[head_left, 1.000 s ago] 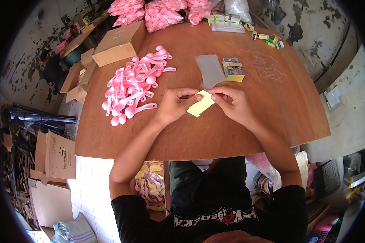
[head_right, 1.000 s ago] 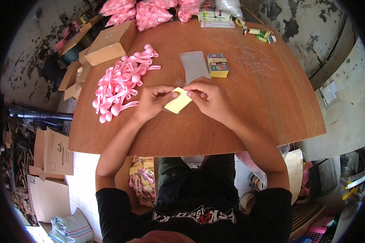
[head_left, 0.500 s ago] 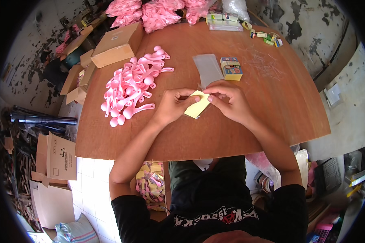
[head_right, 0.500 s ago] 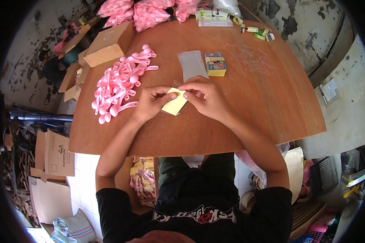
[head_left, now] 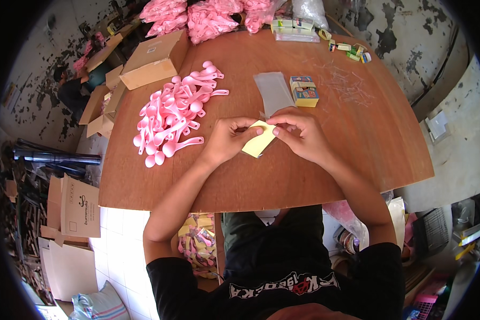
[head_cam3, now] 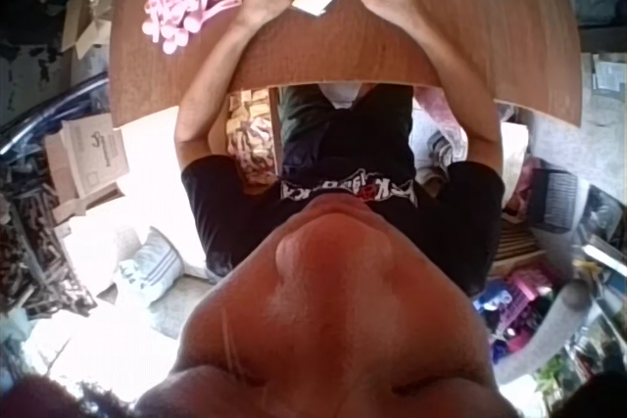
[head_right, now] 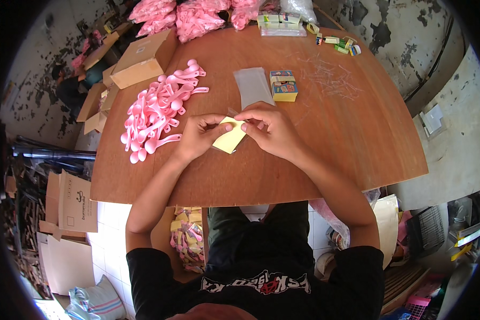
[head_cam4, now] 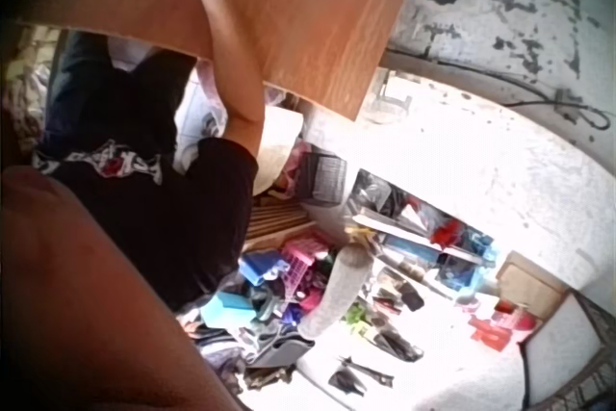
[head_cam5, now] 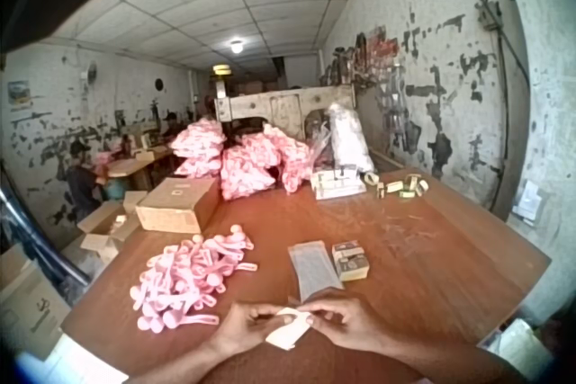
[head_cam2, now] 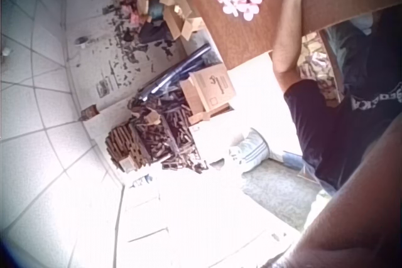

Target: The person repeatedly picks pink plastic spoons from a pile on a wooden table, places each spoon into a small clear plastic bag, and seals the bag. The person also handles small yellow paper inserts and colorful printed cards, placing them into the bags with the spoons. The process is repeated multiple times throughout the clip.

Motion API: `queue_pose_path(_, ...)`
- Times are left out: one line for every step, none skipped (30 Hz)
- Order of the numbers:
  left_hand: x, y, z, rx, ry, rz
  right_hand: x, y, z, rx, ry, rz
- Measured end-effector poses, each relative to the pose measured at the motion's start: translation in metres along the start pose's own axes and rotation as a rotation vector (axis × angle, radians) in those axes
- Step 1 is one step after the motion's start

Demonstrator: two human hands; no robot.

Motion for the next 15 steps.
queue_pose_path(-0.0001,-0.0003,0.0001,-0.001,-0.006,0.003,0.0003,0.0001,-0.0001,-0.001,0.003,0.008)
queue_pose_path(0.0006,-0.0006,0.0001,-0.002,-0.006,0.003,0.0007,0.0004,-0.0001,0.000,0.002,0.007)
queue_pose_path(0.0020,-0.0010,0.0000,-0.002,-0.001,-0.002,0.0008,0.0008,0.0000,0.002,0.004,0.012)
queue_pose_path(0.0026,-0.0009,-0.0008,-0.001,0.005,-0.007,0.0013,0.0002,-0.0001,0.003,0.005,0.018)
queue_pose_path(0.0030,-0.0008,-0.0013,-0.001,0.007,-0.007,0.0018,-0.0004,-0.0002,0.002,0.005,0.019)
queue_pose_path(0.0031,-0.0004,-0.0014,0.001,0.012,0.002,0.0020,-0.0007,-0.0002,0.004,0.005,0.021)
queue_pose_path(0.0035,-0.0002,-0.0014,0.003,0.017,0.012,0.0018,-0.0008,-0.0001,0.006,0.006,0.022)
queue_pose_path(0.0041,-0.0003,-0.0016,0.003,0.018,0.012,0.0018,-0.0011,-0.0002,0.006,0.006,0.023)
queue_pose_path(0.0053,-0.0003,-0.0018,0.008,0.005,-0.002,0.0019,-0.0012,-0.0003,0.006,0.005,0.020)
queue_pose_path(0.0061,0.0002,-0.0025,0.015,-0.007,-0.016,0.0020,-0.0016,-0.0002,0.005,0.004,0.018)
queue_pose_path(0.0059,0.0013,-0.0027,0.018,-0.006,-0.017,0.0017,-0.0018,-0.0001,0.002,0.005,0.019)
queue_pose_path(0.0061,0.0024,-0.0022,0.018,-0.012,0.006,0.0012,-0.0015,0.0001,0.005,0.007,0.016)
queue_pose_path(0.0059,0.0025,-0.0018,0.017,-0.020,0.027,0.0011,-0.0010,-0.0002,0.007,0.008,0.011)
queue_pose_path(0.0064,0.0022,-0.0021,0.018,-0.019,0.026,0.0017,-0.0011,-0.0002,0.006,0.006,0.010)
queue_pose_path(0.0082,0.0017,-0.0023,0.020,-0.021,0.030,0.0021,-0.0007,0.0000,0.010,0.012,0.013)
Point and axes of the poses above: each hand's wrist, its own z-axis away from the middle knuckle, its own y-axis out of the palm, x = y × z, the point moved 6 cm from there along -z, towards the middle knuckle, and after that the axes turned 2 degrees about -y, right-handed, at the moved point
